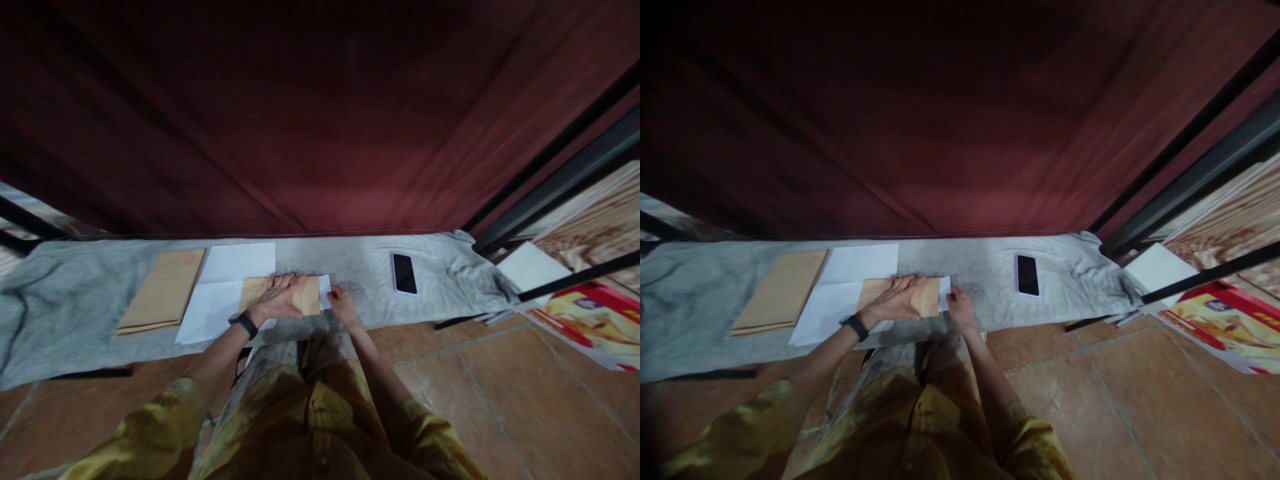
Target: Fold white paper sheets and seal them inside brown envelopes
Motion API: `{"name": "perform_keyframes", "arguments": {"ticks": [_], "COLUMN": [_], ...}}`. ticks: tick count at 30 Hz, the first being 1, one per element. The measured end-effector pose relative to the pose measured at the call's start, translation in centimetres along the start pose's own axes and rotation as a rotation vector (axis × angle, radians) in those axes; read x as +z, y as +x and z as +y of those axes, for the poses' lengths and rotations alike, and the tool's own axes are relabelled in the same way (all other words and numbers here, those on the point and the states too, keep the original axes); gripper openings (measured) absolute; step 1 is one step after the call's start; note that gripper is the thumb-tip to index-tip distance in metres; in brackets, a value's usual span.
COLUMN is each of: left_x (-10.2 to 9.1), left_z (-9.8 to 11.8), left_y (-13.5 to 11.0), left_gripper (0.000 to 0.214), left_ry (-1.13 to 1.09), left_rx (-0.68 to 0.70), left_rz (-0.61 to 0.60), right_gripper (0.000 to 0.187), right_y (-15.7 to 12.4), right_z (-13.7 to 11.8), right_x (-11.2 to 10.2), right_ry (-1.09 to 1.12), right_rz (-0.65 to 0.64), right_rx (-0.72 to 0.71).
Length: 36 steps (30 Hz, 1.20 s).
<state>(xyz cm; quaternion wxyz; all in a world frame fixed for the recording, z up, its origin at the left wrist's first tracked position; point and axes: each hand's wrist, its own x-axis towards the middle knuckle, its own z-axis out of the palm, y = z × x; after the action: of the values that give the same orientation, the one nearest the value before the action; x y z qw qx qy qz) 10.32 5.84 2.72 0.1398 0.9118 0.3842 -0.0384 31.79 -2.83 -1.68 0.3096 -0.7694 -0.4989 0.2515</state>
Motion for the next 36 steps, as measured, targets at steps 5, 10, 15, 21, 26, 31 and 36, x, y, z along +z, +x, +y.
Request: {"name": "perform_keyframes", "arguments": {"ticks": [5, 10, 15, 21, 26, 31, 36], "left_x": [0.1, 0.3, 0.0, -0.7, -0.8, -0.8, -0.6], "left_z": [0.0, -0.3, 0.1, 0.8, 1.0, 0.9, 0.8], "left_y": [-0.2, -0.2, -0.3, -0.4, -0.5, -0.5, -0.5], "left_gripper": [0.121, 0.119, 0.118, 0.116, 0.116, 0.116, 0.117], "left_ry": [-0.021, -0.048, -0.073, -0.084, -0.080, -0.079, -0.079], "left_rx": [-0.018, -0.008, -0.018, -0.026, -0.029, -0.020, -0.017], "left_rz": [-0.009, -0.014, -0.033, -0.031, -0.031, -0.033, -0.017], "right_gripper": [0.029, 0.025, 0.019, 0.020, 0.022, 0.020, 0.021], "right_y": [-0.7, -0.9, -0.6, -1.1, -1.3, -1.0, -0.7], "right_z": [-0.4, -0.4, -0.9, -2.0, -2.9, -3.1, -3.2], "right_x": [0.3, 0.3, 0.2, 0.3, 0.5, 0.6, 0.6], "right_ry": [-0.010, -0.013, -0.039, -0.142, -0.206, -0.208, -0.225], "right_rz": [0.038, 0.023, -0.017, -0.020, -0.023, -0.035, -0.056], "right_rx": [-0.002, 0.015, 0.034, 0.066, 0.080, 0.072, 0.078]}}
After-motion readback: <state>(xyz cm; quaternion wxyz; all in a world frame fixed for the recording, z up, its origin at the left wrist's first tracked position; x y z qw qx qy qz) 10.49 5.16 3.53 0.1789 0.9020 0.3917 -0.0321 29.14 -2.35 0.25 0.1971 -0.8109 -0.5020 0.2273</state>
